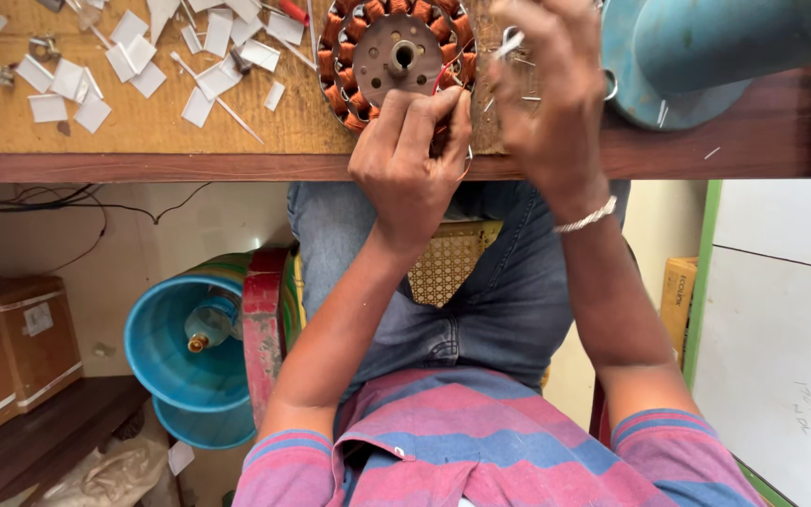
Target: The person works on a motor stator, stripping and twisting wires, inserting them into slots, and using pliers to adjust connections. The person handles multiple colored wires and uses tools to secure them within the stator assembly.
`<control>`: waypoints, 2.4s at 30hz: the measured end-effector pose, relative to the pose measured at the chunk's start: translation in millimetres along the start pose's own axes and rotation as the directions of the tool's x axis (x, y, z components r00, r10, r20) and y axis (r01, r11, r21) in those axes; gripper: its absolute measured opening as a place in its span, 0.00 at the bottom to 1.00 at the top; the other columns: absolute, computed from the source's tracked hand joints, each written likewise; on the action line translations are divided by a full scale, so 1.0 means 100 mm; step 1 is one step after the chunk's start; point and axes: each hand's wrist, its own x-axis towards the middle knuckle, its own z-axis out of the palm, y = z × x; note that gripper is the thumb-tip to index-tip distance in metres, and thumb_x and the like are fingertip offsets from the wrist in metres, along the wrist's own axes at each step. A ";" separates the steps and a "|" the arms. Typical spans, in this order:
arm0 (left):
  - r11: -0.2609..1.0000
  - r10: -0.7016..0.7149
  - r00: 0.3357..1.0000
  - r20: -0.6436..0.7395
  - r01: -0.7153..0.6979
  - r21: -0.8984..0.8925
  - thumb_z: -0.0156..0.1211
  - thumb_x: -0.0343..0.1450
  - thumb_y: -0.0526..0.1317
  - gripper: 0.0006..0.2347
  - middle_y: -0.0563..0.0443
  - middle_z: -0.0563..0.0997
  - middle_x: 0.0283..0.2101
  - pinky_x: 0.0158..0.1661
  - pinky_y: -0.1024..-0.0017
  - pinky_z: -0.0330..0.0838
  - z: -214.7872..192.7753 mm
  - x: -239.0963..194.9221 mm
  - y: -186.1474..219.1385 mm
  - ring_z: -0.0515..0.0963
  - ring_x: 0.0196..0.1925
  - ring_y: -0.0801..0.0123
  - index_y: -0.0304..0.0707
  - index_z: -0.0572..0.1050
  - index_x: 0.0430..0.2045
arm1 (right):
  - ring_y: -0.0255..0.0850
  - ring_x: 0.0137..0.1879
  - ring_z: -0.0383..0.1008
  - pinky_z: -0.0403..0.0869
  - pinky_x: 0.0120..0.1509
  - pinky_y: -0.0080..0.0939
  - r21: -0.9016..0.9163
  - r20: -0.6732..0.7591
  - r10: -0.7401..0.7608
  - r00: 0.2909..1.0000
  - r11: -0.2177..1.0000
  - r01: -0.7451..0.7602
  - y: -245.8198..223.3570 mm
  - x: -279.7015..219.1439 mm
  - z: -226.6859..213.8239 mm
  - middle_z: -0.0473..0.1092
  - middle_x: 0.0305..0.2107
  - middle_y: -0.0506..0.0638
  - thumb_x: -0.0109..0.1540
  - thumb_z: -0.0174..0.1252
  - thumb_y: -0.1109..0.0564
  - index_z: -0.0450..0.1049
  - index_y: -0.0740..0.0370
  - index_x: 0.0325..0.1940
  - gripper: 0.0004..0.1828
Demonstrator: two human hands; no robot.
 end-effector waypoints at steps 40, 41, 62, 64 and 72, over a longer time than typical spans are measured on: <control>0.997 0.071 0.997 0.017 -0.071 0.039 0.72 0.72 0.35 0.06 0.55 0.76 0.32 0.31 0.68 0.67 0.05 0.01 -0.07 0.75 0.29 0.69 0.40 0.79 0.36 | 0.46 0.53 0.81 0.80 0.58 0.40 0.285 0.116 0.039 0.993 0.956 -0.071 0.08 -0.17 -0.07 0.77 0.49 0.57 0.71 0.61 0.69 0.76 0.67 0.58 0.11; 0.997 0.071 0.997 0.019 -0.071 0.041 0.72 0.72 0.35 0.06 0.55 0.76 0.32 0.31 0.67 0.68 0.05 0.01 -0.06 0.75 0.29 0.69 0.40 0.79 0.36 | 0.46 0.53 0.81 0.80 0.57 0.40 0.281 0.118 0.047 0.992 0.956 -0.079 0.08 -0.17 -0.07 0.77 0.49 0.57 0.71 0.61 0.70 0.77 0.66 0.58 0.12; 0.995 0.075 0.997 0.016 -0.076 0.062 0.73 0.72 0.36 0.07 0.53 0.75 0.31 0.31 0.67 0.68 0.07 0.00 -0.06 0.75 0.29 0.68 0.40 0.78 0.36 | 0.44 0.52 0.81 0.80 0.56 0.38 0.299 0.151 0.039 0.988 0.951 -0.083 0.11 -0.16 -0.10 0.77 0.49 0.57 0.67 0.56 0.76 0.78 0.66 0.54 0.15; 0.997 0.067 0.998 0.010 -0.067 0.049 0.73 0.72 0.36 0.07 0.53 0.75 0.31 0.31 0.67 0.69 0.08 0.00 -0.06 0.76 0.29 0.68 0.40 0.78 0.36 | 0.43 0.52 0.81 0.80 0.56 0.37 0.304 0.149 0.043 0.988 0.949 -0.087 0.13 -0.16 -0.09 0.77 0.47 0.56 0.70 0.57 0.72 0.78 0.65 0.54 0.12; 0.998 0.054 0.998 0.015 -0.054 0.019 0.71 0.74 0.34 0.08 0.54 0.76 0.34 0.30 0.69 0.68 0.04 -0.02 -0.06 0.76 0.30 0.68 0.42 0.80 0.45 | 0.36 0.48 0.78 0.77 0.48 0.33 0.393 0.203 0.100 0.974 0.903 -0.174 0.21 -0.09 -0.07 0.75 0.46 0.52 0.75 0.63 0.51 0.78 0.65 0.58 0.15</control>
